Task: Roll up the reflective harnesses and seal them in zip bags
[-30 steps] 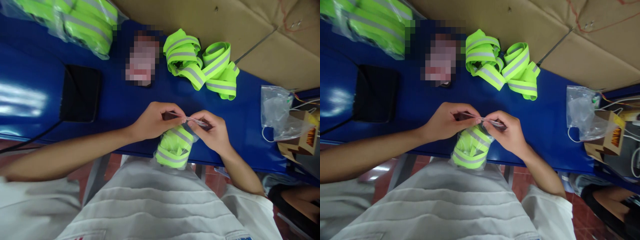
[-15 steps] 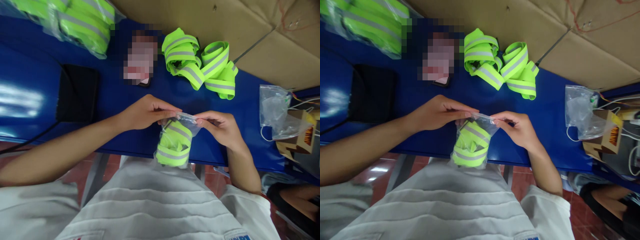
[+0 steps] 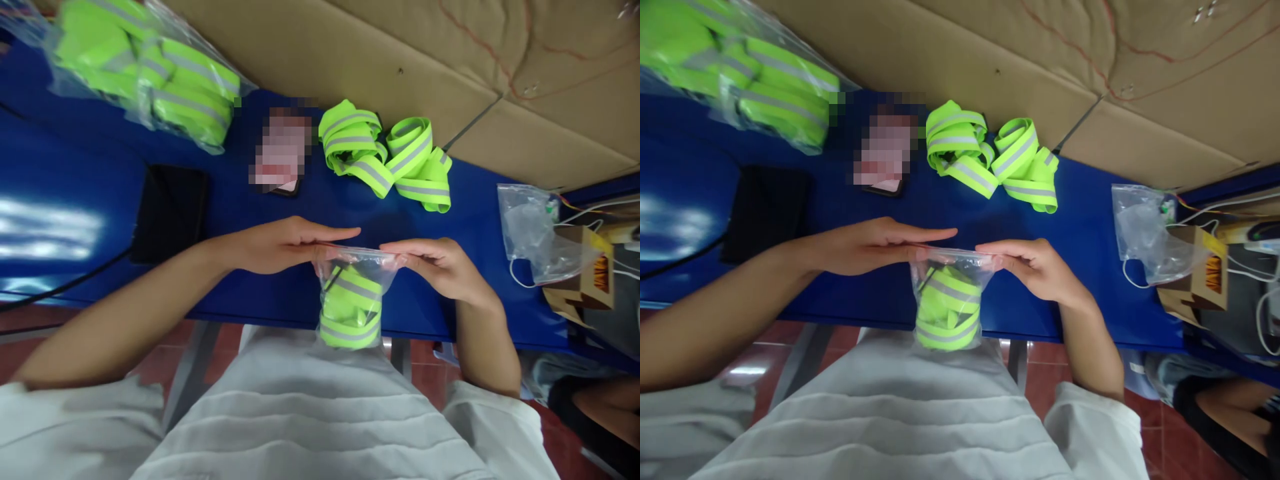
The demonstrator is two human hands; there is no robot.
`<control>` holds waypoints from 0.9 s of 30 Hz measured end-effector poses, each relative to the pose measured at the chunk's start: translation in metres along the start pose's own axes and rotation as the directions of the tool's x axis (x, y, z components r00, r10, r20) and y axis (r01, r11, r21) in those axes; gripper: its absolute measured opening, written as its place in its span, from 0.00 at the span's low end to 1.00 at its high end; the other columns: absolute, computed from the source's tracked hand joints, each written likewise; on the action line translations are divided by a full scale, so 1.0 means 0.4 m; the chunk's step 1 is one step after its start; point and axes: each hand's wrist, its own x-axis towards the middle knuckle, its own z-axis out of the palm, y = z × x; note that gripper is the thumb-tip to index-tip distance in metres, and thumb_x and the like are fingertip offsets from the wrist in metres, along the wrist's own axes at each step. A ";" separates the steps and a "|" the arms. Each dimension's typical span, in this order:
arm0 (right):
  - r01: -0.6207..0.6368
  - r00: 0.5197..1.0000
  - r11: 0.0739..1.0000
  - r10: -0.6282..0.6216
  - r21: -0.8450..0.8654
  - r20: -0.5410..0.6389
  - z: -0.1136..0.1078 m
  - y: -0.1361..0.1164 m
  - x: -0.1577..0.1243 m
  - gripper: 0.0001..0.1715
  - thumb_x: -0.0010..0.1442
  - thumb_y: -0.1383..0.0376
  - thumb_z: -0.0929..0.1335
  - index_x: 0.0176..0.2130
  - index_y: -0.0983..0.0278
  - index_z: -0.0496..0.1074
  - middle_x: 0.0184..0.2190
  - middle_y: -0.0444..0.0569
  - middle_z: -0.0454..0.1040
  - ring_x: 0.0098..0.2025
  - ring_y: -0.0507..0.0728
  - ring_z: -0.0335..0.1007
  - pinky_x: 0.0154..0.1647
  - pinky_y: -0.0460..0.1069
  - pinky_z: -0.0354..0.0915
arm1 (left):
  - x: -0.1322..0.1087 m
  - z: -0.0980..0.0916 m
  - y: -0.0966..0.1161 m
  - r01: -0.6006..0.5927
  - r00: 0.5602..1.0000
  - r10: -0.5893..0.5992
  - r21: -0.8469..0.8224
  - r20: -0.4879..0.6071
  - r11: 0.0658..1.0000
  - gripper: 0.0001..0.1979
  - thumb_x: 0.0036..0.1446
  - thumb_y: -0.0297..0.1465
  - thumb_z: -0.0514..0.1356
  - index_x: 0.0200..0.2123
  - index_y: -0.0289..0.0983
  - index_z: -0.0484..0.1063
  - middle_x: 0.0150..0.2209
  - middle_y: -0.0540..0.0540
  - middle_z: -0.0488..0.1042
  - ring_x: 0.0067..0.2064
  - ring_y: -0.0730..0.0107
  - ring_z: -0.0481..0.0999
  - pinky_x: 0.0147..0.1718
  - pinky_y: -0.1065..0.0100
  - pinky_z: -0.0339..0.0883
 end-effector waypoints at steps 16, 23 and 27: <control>-0.208 0.978 0.928 0.189 0.308 0.093 0.057 0.057 0.026 0.30 0.59 0.50 0.77 0.56 0.61 0.78 0.49 0.51 0.82 0.48 0.60 0.81 0.49 0.53 0.77 | 0.016 0.048 -0.011 -0.148 0.932 0.093 -0.133 -0.351 0.980 0.33 0.67 0.45 0.62 0.69 0.37 0.64 0.50 0.39 0.82 0.44 0.64 0.81 0.43 0.68 0.76; -0.099 0.920 0.888 0.253 0.448 -0.299 0.069 0.055 0.018 0.26 0.59 0.48 0.77 0.53 0.55 0.79 0.47 0.47 0.83 0.45 0.59 0.82 0.44 0.52 0.80 | 0.006 0.054 -0.010 -0.138 0.955 0.083 -0.179 -0.285 0.974 0.50 0.46 0.41 0.78 0.65 0.47 0.53 0.55 0.41 0.70 0.49 0.63 0.78 0.42 0.67 0.73; 0.023 0.941 0.865 0.151 0.500 -0.304 0.069 0.043 0.019 0.33 0.63 0.45 0.74 0.63 0.49 0.70 0.60 0.47 0.77 0.58 0.60 0.78 0.57 0.58 0.78 | -0.011 0.052 0.026 -0.177 0.916 0.077 -0.224 -0.393 0.958 0.36 0.53 0.39 0.75 0.56 0.45 0.57 0.48 0.47 0.73 0.41 0.71 0.77 0.38 0.71 0.72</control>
